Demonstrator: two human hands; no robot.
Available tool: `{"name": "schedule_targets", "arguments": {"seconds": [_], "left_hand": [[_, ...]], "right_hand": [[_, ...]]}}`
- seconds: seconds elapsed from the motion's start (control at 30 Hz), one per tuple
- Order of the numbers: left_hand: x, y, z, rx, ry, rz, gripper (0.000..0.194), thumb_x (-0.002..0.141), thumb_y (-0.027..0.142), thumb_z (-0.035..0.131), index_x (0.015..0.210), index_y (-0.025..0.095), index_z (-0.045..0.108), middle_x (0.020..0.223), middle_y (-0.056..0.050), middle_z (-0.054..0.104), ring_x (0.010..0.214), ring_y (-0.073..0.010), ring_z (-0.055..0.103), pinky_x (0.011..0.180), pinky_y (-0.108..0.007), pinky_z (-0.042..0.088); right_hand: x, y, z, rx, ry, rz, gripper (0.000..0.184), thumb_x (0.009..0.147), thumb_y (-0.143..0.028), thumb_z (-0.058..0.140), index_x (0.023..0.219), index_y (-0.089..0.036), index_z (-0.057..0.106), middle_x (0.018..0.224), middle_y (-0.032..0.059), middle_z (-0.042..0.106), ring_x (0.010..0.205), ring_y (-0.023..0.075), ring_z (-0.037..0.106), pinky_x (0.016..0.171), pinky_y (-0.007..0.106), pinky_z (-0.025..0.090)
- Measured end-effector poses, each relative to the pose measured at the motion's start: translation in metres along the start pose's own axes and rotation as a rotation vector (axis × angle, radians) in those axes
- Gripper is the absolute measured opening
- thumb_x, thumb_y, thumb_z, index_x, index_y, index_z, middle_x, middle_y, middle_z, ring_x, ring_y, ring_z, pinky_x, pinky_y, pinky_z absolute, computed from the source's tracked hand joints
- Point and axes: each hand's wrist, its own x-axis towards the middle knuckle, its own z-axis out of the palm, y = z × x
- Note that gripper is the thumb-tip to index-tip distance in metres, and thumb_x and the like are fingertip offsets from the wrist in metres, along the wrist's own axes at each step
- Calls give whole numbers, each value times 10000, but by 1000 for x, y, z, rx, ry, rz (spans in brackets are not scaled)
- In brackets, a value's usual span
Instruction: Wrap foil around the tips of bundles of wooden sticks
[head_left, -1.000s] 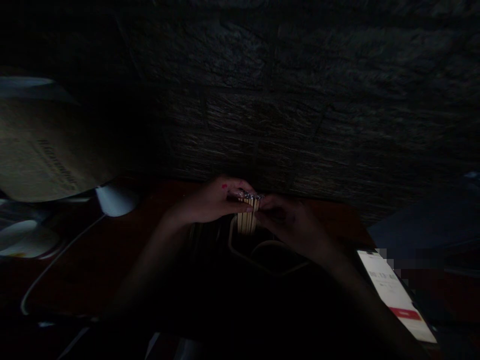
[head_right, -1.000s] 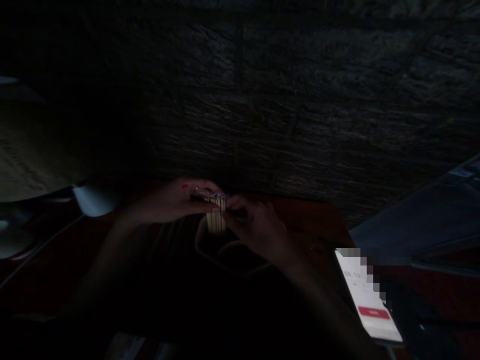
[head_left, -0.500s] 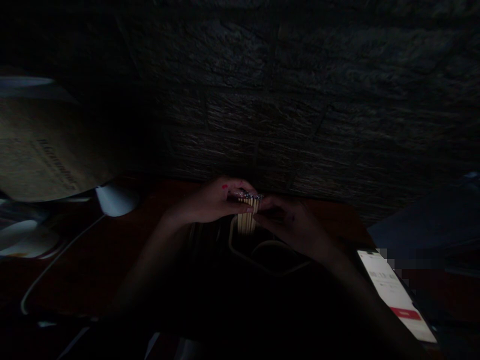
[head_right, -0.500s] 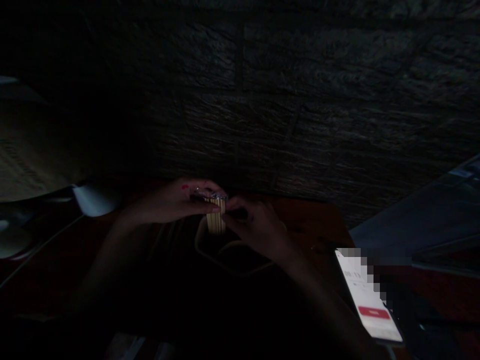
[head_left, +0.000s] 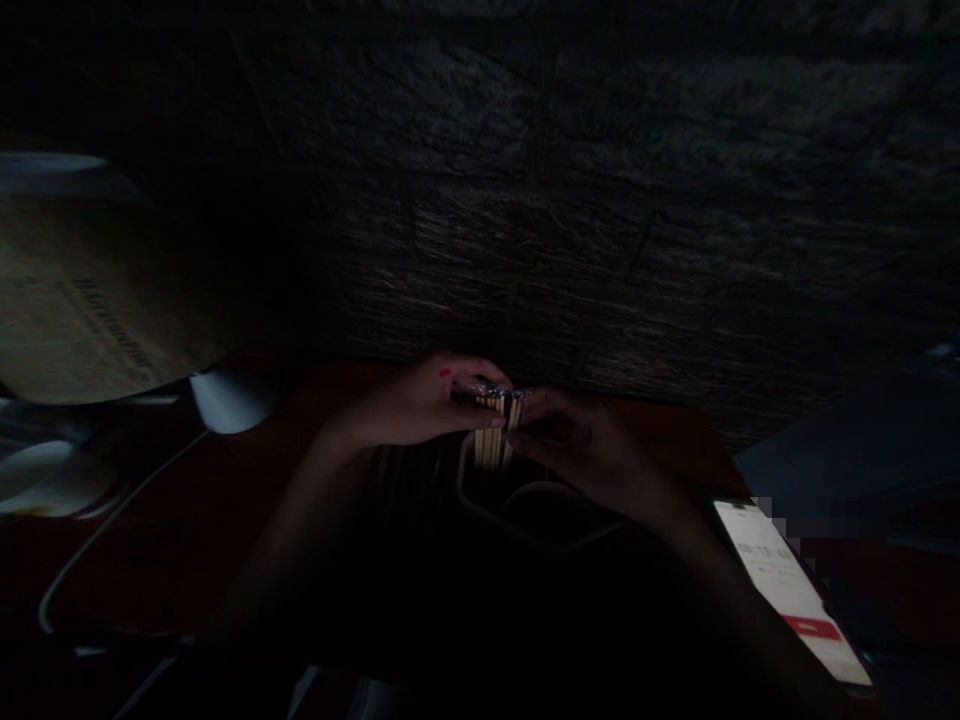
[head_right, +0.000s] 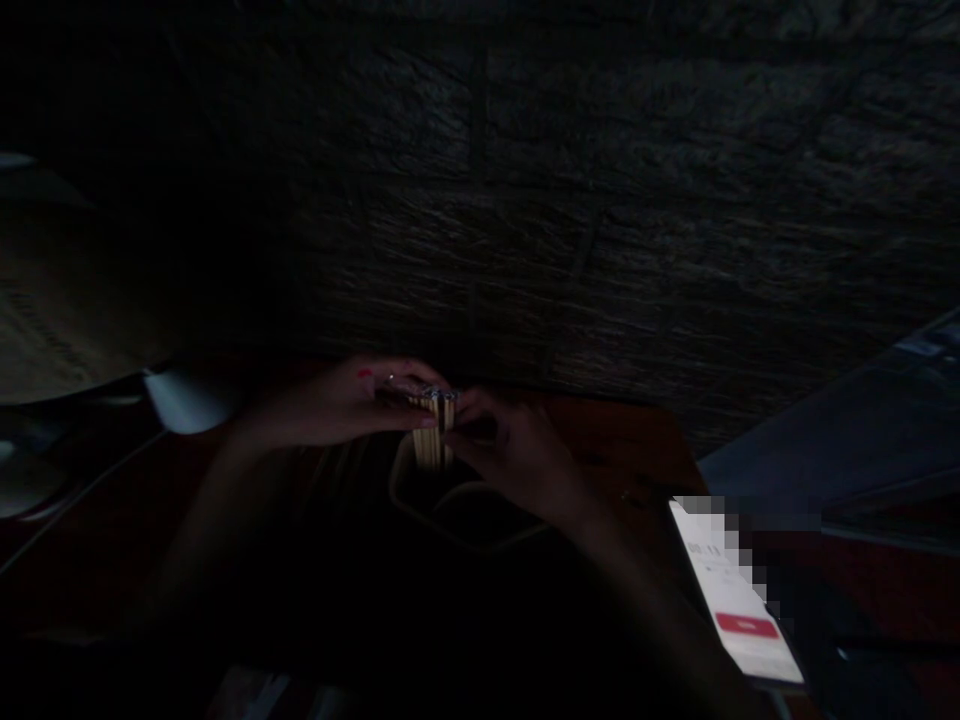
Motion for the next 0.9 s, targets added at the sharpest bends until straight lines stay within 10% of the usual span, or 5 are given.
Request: {"name": "schedule_targets", "arguments": {"seconds": [0.9], "left_hand": [[1,2,3,36,-3,27,250,840,181,644,1088,148,647,1057,-54,731,959,-157,684,821,-274,525]], "right_hand": [[-1,4,1,-54,31,25,229,847,-232,684,1072,-250,646,971,14,756,901,182,720,827,351,561]]}}
